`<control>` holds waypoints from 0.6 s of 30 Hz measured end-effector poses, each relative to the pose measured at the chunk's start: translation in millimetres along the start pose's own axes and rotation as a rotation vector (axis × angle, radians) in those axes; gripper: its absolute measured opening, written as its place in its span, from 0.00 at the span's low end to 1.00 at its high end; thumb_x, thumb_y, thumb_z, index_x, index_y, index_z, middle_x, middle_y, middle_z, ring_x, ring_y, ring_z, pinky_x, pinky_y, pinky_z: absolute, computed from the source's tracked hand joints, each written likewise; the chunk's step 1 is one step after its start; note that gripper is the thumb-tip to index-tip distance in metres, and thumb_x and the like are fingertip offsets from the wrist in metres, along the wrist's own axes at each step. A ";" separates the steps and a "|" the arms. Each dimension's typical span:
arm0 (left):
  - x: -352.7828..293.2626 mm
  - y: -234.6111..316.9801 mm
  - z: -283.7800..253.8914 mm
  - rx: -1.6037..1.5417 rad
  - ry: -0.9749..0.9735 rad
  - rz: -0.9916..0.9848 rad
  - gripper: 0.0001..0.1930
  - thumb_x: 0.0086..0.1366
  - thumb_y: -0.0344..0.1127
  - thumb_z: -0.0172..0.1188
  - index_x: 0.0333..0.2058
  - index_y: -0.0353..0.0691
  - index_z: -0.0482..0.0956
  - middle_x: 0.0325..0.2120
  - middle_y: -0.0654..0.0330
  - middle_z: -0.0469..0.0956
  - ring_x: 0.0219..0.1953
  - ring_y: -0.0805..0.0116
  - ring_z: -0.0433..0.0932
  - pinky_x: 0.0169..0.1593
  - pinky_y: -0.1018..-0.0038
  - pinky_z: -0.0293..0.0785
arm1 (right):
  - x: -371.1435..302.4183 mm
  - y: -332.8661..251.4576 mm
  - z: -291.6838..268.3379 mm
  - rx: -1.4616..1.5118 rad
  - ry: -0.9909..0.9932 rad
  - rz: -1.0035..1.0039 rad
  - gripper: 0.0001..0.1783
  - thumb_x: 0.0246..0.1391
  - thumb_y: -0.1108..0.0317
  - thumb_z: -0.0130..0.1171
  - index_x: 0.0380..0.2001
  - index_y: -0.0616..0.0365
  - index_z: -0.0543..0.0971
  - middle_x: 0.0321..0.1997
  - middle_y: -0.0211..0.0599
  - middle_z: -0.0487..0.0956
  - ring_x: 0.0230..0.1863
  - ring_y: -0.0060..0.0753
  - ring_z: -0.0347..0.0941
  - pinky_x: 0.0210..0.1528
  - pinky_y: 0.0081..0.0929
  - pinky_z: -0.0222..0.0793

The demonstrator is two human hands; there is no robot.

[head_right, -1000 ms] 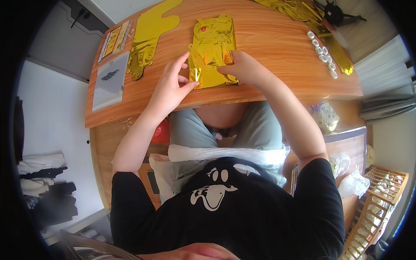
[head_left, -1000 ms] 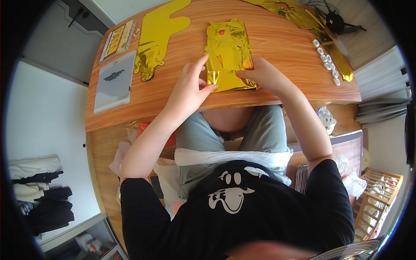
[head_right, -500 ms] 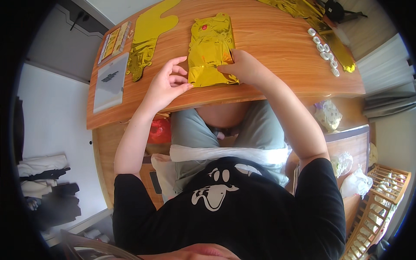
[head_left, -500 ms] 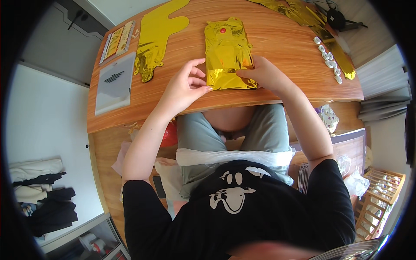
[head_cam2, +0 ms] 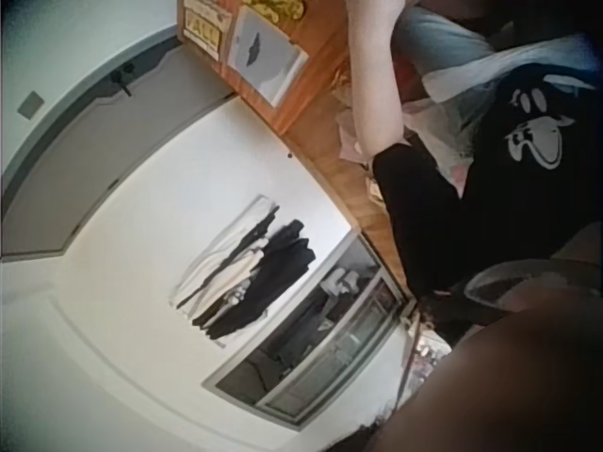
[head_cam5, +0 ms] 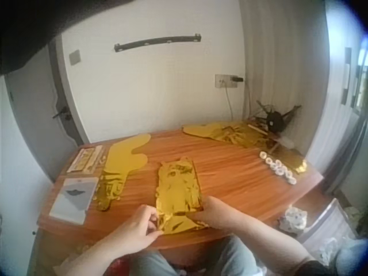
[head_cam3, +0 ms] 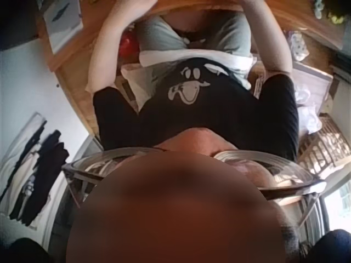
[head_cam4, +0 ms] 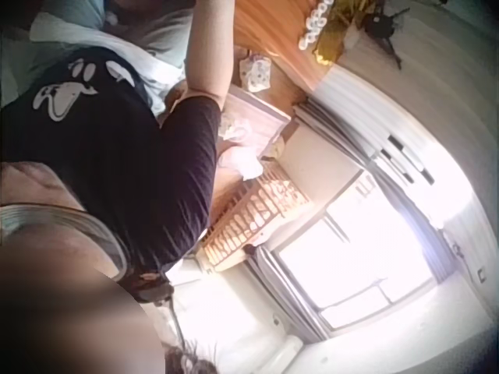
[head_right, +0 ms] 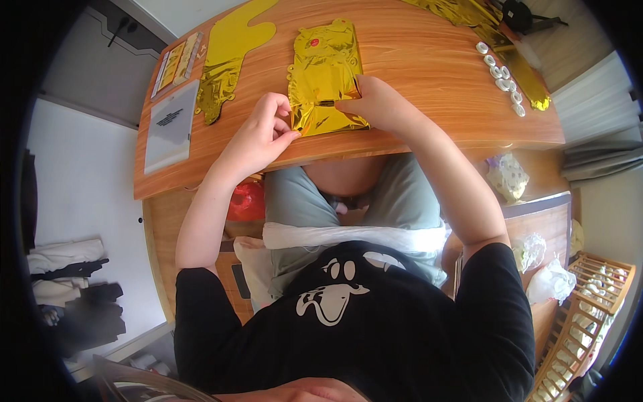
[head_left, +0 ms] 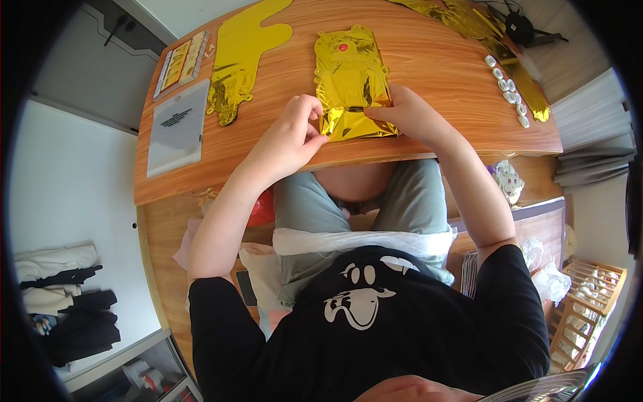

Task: Folding and organizing gold foil balloons at a desk.

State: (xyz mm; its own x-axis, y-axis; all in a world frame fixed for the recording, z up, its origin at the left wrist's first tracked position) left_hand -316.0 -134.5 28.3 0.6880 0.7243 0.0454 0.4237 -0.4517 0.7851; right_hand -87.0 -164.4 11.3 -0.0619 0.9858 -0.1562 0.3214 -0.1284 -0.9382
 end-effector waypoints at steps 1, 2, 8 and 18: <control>-1.2 2.0 0.4 0.017 0.002 0.053 0.25 0.66 0.23 0.66 0.55 0.41 0.63 0.47 0.54 0.68 0.40 0.69 0.82 0.41 0.75 0.79 | -0.9 -1.0 -0.1 0.000 -0.001 0.000 0.20 0.58 0.67 0.67 0.49 0.70 0.80 0.40 0.41 0.85 0.40 0.29 0.79 0.46 0.29 0.75; -2.2 4.8 1.1 0.034 0.002 0.107 0.24 0.65 0.23 0.66 0.54 0.40 0.64 0.47 0.54 0.68 0.41 0.70 0.82 0.41 0.74 0.79 | -3.8 -5.8 -0.6 -0.018 0.002 0.013 0.20 0.58 0.67 0.67 0.49 0.70 0.80 0.40 0.41 0.85 0.41 0.30 0.80 0.46 0.29 0.75; -34.5 29.1 24.1 0.591 0.295 0.429 0.16 0.64 0.34 0.65 0.50 0.43 0.77 0.51 0.56 0.75 0.54 0.53 0.76 0.59 0.54 0.72 | -1.5 2.9 -2.1 -0.022 0.035 -0.028 0.20 0.58 0.66 0.66 0.48 0.70 0.80 0.40 0.43 0.85 0.40 0.31 0.80 0.45 0.30 0.75; -43.6 20.1 71.7 0.880 0.264 0.399 0.40 0.65 0.54 0.64 0.70 0.39 0.66 0.68 0.47 0.67 0.71 0.50 0.65 0.71 0.52 0.62 | -0.6 0.3 -2.1 -0.085 0.049 -0.076 0.20 0.57 0.64 0.66 0.48 0.68 0.81 0.38 0.44 0.85 0.38 0.33 0.81 0.44 0.32 0.75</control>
State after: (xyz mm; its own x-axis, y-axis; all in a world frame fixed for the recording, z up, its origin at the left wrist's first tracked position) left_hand -295.2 -212.5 -2.2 0.7674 0.4797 0.4254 0.5488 -0.8345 -0.0490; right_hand -84.8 -164.8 11.7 -0.0435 0.9967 -0.0688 0.3967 -0.0460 -0.9168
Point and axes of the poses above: each hand's wrist, its own x-axis towards the middle knuckle, its own z-axis out of the palm, y = z × x, the point moved 5 cm from there along x, towards the middle knuckle
